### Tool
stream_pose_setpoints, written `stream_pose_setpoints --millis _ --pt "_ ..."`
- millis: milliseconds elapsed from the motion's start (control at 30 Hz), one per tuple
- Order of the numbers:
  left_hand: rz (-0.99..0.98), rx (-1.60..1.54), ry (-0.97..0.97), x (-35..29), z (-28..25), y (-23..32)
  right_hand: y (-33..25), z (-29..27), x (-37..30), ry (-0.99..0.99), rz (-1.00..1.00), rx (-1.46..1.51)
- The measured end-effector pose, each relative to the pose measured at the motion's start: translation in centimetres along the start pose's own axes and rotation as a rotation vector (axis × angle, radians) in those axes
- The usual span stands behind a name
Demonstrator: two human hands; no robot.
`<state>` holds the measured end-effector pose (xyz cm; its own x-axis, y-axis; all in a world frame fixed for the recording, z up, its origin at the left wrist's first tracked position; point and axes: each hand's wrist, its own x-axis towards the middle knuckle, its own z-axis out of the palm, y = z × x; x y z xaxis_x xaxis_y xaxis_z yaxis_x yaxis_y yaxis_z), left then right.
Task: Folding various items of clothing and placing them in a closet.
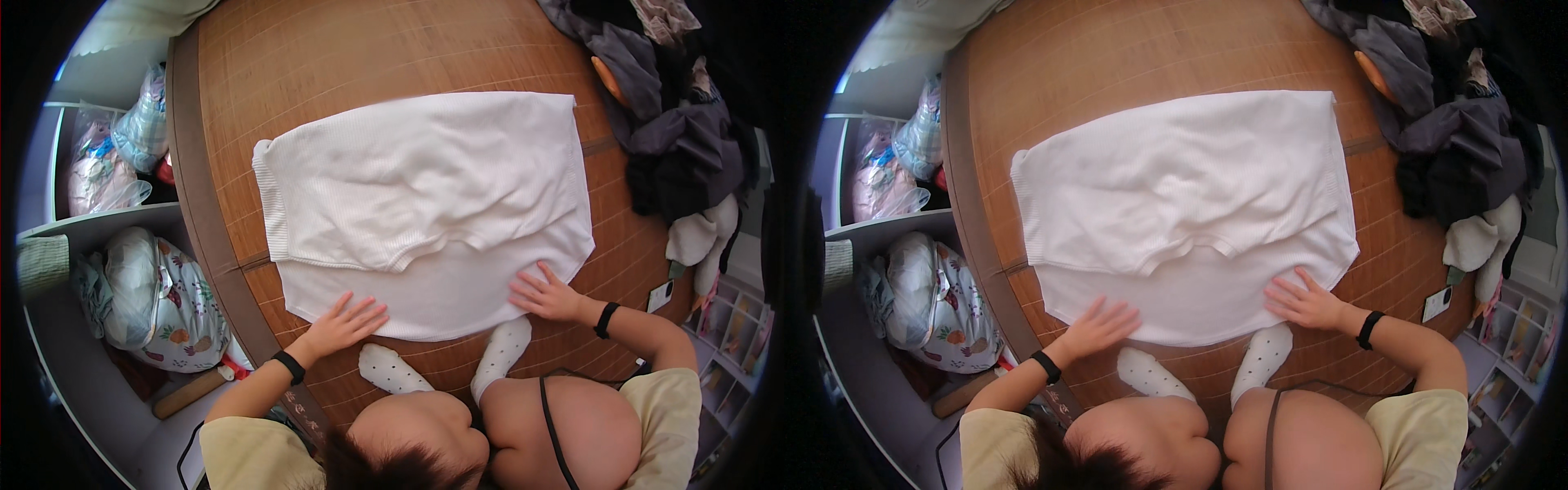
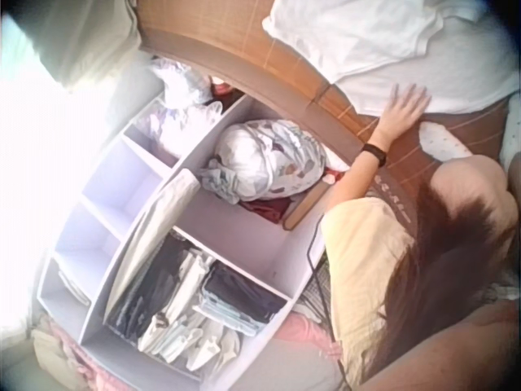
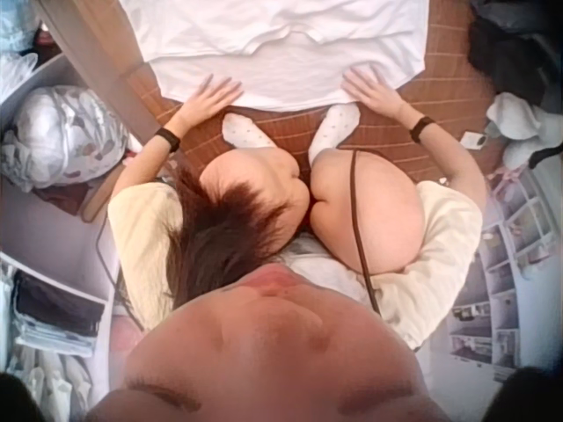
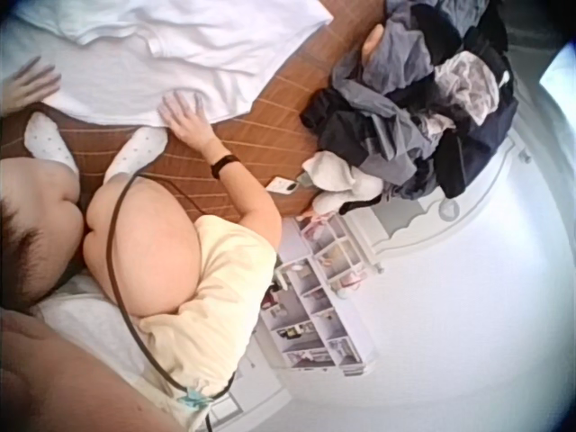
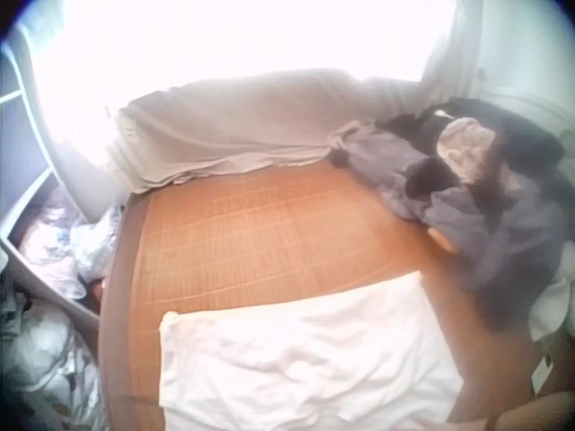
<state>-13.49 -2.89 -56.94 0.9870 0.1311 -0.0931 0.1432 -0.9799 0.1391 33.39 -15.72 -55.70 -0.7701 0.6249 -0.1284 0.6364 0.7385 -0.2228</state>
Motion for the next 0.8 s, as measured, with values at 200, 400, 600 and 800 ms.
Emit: stream_pose_setpoints --millis 200,400,600,800 --pt "-0.085 -0.240 0.118 0.4 -1.9 -1.4 1.2 -1.5 0.3 0.041 0.061 0.077" --pt "-0.312 -0.561 0.352 -0.3 -4.7 -1.8 1.0 -3.6 0.1 0.018 0.213 0.500" --pt "-0.206 -0.540 0.223 -2.5 -5.4 -0.2 -0.9 -4.9 -0.6 -0.199 0.153 0.672" --pt "-0.122 -0.634 0.186 -3.2 -6.6 1.1 -1.7 -7.4 0.5 -0.428 0.155 0.788"
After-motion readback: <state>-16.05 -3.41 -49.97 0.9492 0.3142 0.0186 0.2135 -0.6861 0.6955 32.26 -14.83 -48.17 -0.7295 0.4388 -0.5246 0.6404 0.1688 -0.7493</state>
